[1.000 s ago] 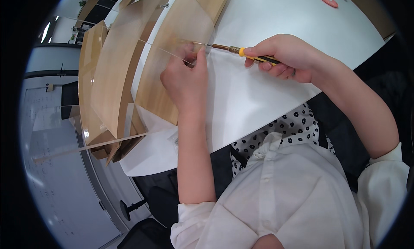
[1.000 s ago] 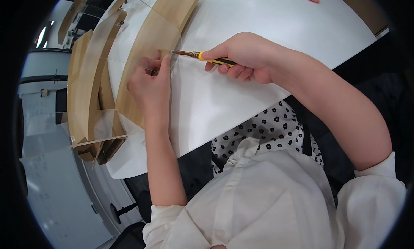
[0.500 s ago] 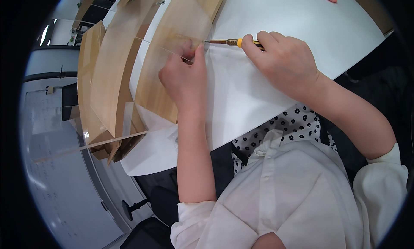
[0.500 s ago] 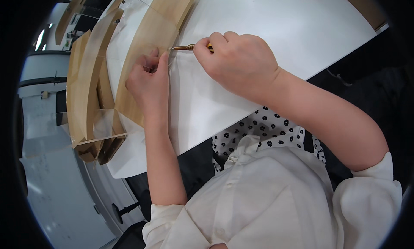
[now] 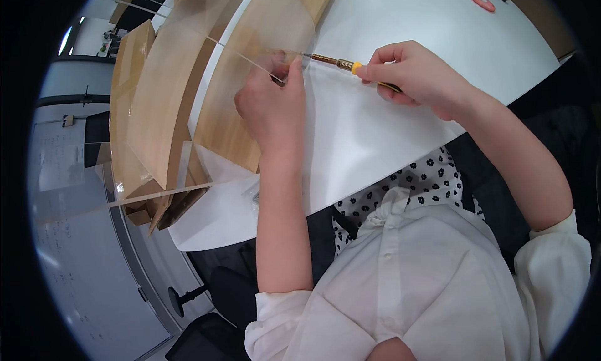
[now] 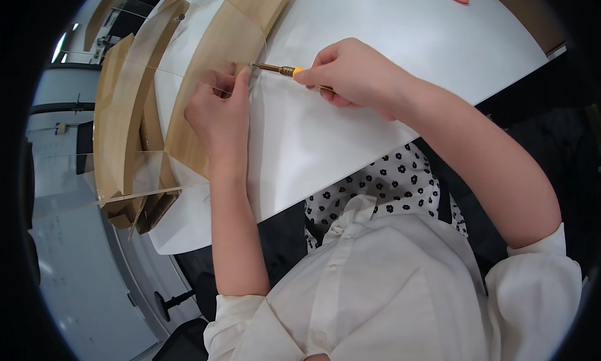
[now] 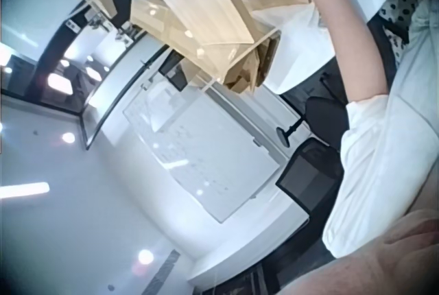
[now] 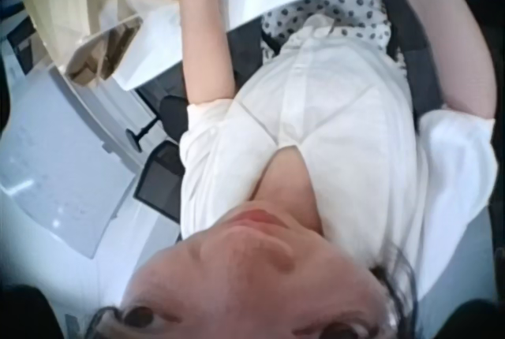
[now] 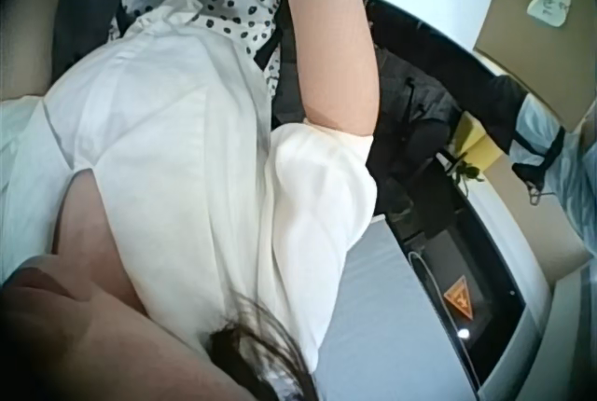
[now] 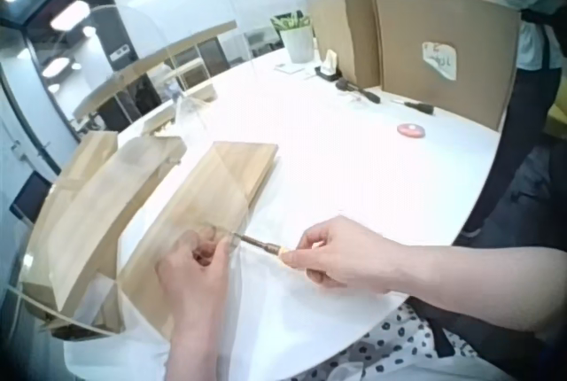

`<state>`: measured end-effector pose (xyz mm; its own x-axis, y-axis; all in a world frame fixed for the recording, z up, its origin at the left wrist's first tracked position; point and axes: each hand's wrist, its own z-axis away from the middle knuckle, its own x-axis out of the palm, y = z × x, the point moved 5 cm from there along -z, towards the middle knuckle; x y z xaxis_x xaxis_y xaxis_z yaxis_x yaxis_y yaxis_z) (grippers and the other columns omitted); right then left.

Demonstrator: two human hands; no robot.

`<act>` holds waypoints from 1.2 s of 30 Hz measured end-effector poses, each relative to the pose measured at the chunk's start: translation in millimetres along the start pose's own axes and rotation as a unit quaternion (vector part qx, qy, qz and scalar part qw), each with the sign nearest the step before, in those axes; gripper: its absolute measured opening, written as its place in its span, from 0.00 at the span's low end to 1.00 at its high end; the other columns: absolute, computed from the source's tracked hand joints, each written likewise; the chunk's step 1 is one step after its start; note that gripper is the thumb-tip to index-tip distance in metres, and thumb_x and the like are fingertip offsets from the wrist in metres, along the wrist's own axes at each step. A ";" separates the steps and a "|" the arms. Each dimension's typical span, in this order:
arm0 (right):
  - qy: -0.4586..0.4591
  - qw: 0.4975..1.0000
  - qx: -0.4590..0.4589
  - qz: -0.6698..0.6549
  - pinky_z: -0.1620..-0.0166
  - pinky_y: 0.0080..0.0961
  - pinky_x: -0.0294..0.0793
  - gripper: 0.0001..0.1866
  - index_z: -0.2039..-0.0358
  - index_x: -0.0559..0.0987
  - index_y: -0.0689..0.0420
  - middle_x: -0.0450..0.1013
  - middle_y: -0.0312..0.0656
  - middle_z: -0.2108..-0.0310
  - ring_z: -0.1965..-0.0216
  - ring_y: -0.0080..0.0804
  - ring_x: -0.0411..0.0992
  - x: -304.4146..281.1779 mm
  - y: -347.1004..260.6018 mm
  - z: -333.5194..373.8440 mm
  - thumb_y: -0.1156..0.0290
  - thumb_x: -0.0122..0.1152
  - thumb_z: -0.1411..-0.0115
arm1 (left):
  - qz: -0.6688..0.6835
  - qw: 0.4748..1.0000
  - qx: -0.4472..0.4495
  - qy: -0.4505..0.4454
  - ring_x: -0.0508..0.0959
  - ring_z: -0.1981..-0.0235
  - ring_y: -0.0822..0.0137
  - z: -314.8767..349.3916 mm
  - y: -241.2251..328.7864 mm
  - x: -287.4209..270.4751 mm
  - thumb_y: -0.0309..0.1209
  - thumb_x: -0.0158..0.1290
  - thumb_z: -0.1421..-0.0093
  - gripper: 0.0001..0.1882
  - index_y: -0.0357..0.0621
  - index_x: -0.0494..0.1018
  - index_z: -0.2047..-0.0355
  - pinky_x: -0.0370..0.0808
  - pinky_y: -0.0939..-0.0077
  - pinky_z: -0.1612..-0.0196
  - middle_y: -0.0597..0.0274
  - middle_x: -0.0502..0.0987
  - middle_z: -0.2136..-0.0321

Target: The person assembles a tiered wooden shelf by attaching clear acrylic panels to wooden shelves using a screwdriver. They secure multiple screws at various points on the structure, then place the assembled unit on the table and pack a wooden shelf into a cardboard box.

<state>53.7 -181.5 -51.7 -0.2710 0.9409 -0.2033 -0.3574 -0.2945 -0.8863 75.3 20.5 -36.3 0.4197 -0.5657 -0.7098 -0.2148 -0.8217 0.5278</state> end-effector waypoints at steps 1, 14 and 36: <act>0.025 0.999 -0.039 0.029 0.75 0.24 0.65 0.11 0.67 0.77 0.64 0.70 0.37 0.80 0.80 0.23 0.66 4.3 0.2 4.1 0.68 0.65 0.43 | 0.000 1.000 -0.002 0.000 0.81 0.76 0.61 -0.3 -0.1 -0.4 0.33 0.63 0.44 0.12 0.40 0.82 0.61 0.77 0.67 0.66 0.60 0.81 0.77; 0.296 0.698 -0.405 0.511 0.80 0.25 0.71 0.07 0.71 0.78 0.61 0.68 0.38 0.84 0.82 0.31 0.72 21.0 -4.8 26.7 0.70 0.61 0.40 | -0.008 1.000 -0.004 -0.009 0.81 0.77 0.60 0.3 2.0 -0.8 0.32 0.63 0.45 0.13 0.38 0.81 0.61 0.77 0.67 0.66 0.59 0.82 0.76; 0.255 0.773 -0.373 0.446 0.75 0.31 0.74 0.05 0.73 0.75 0.62 0.72 0.42 0.78 0.78 0.32 0.74 16.7 -8.2 27.8 0.75 0.59 0.43 | 0.017 1.000 -0.025 0.000 0.81 0.77 0.61 0.5 -0.9 0.7 0.31 0.64 0.45 0.13 0.38 0.81 0.61 0.77 0.68 0.66 0.57 0.82 0.76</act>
<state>27.2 -168.0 -36.2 0.3422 0.4193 -0.8409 0.4347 -0.8640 -0.2539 75.3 20.7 -37.4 0.4126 -0.5935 -0.6911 -0.1847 -0.7974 0.5745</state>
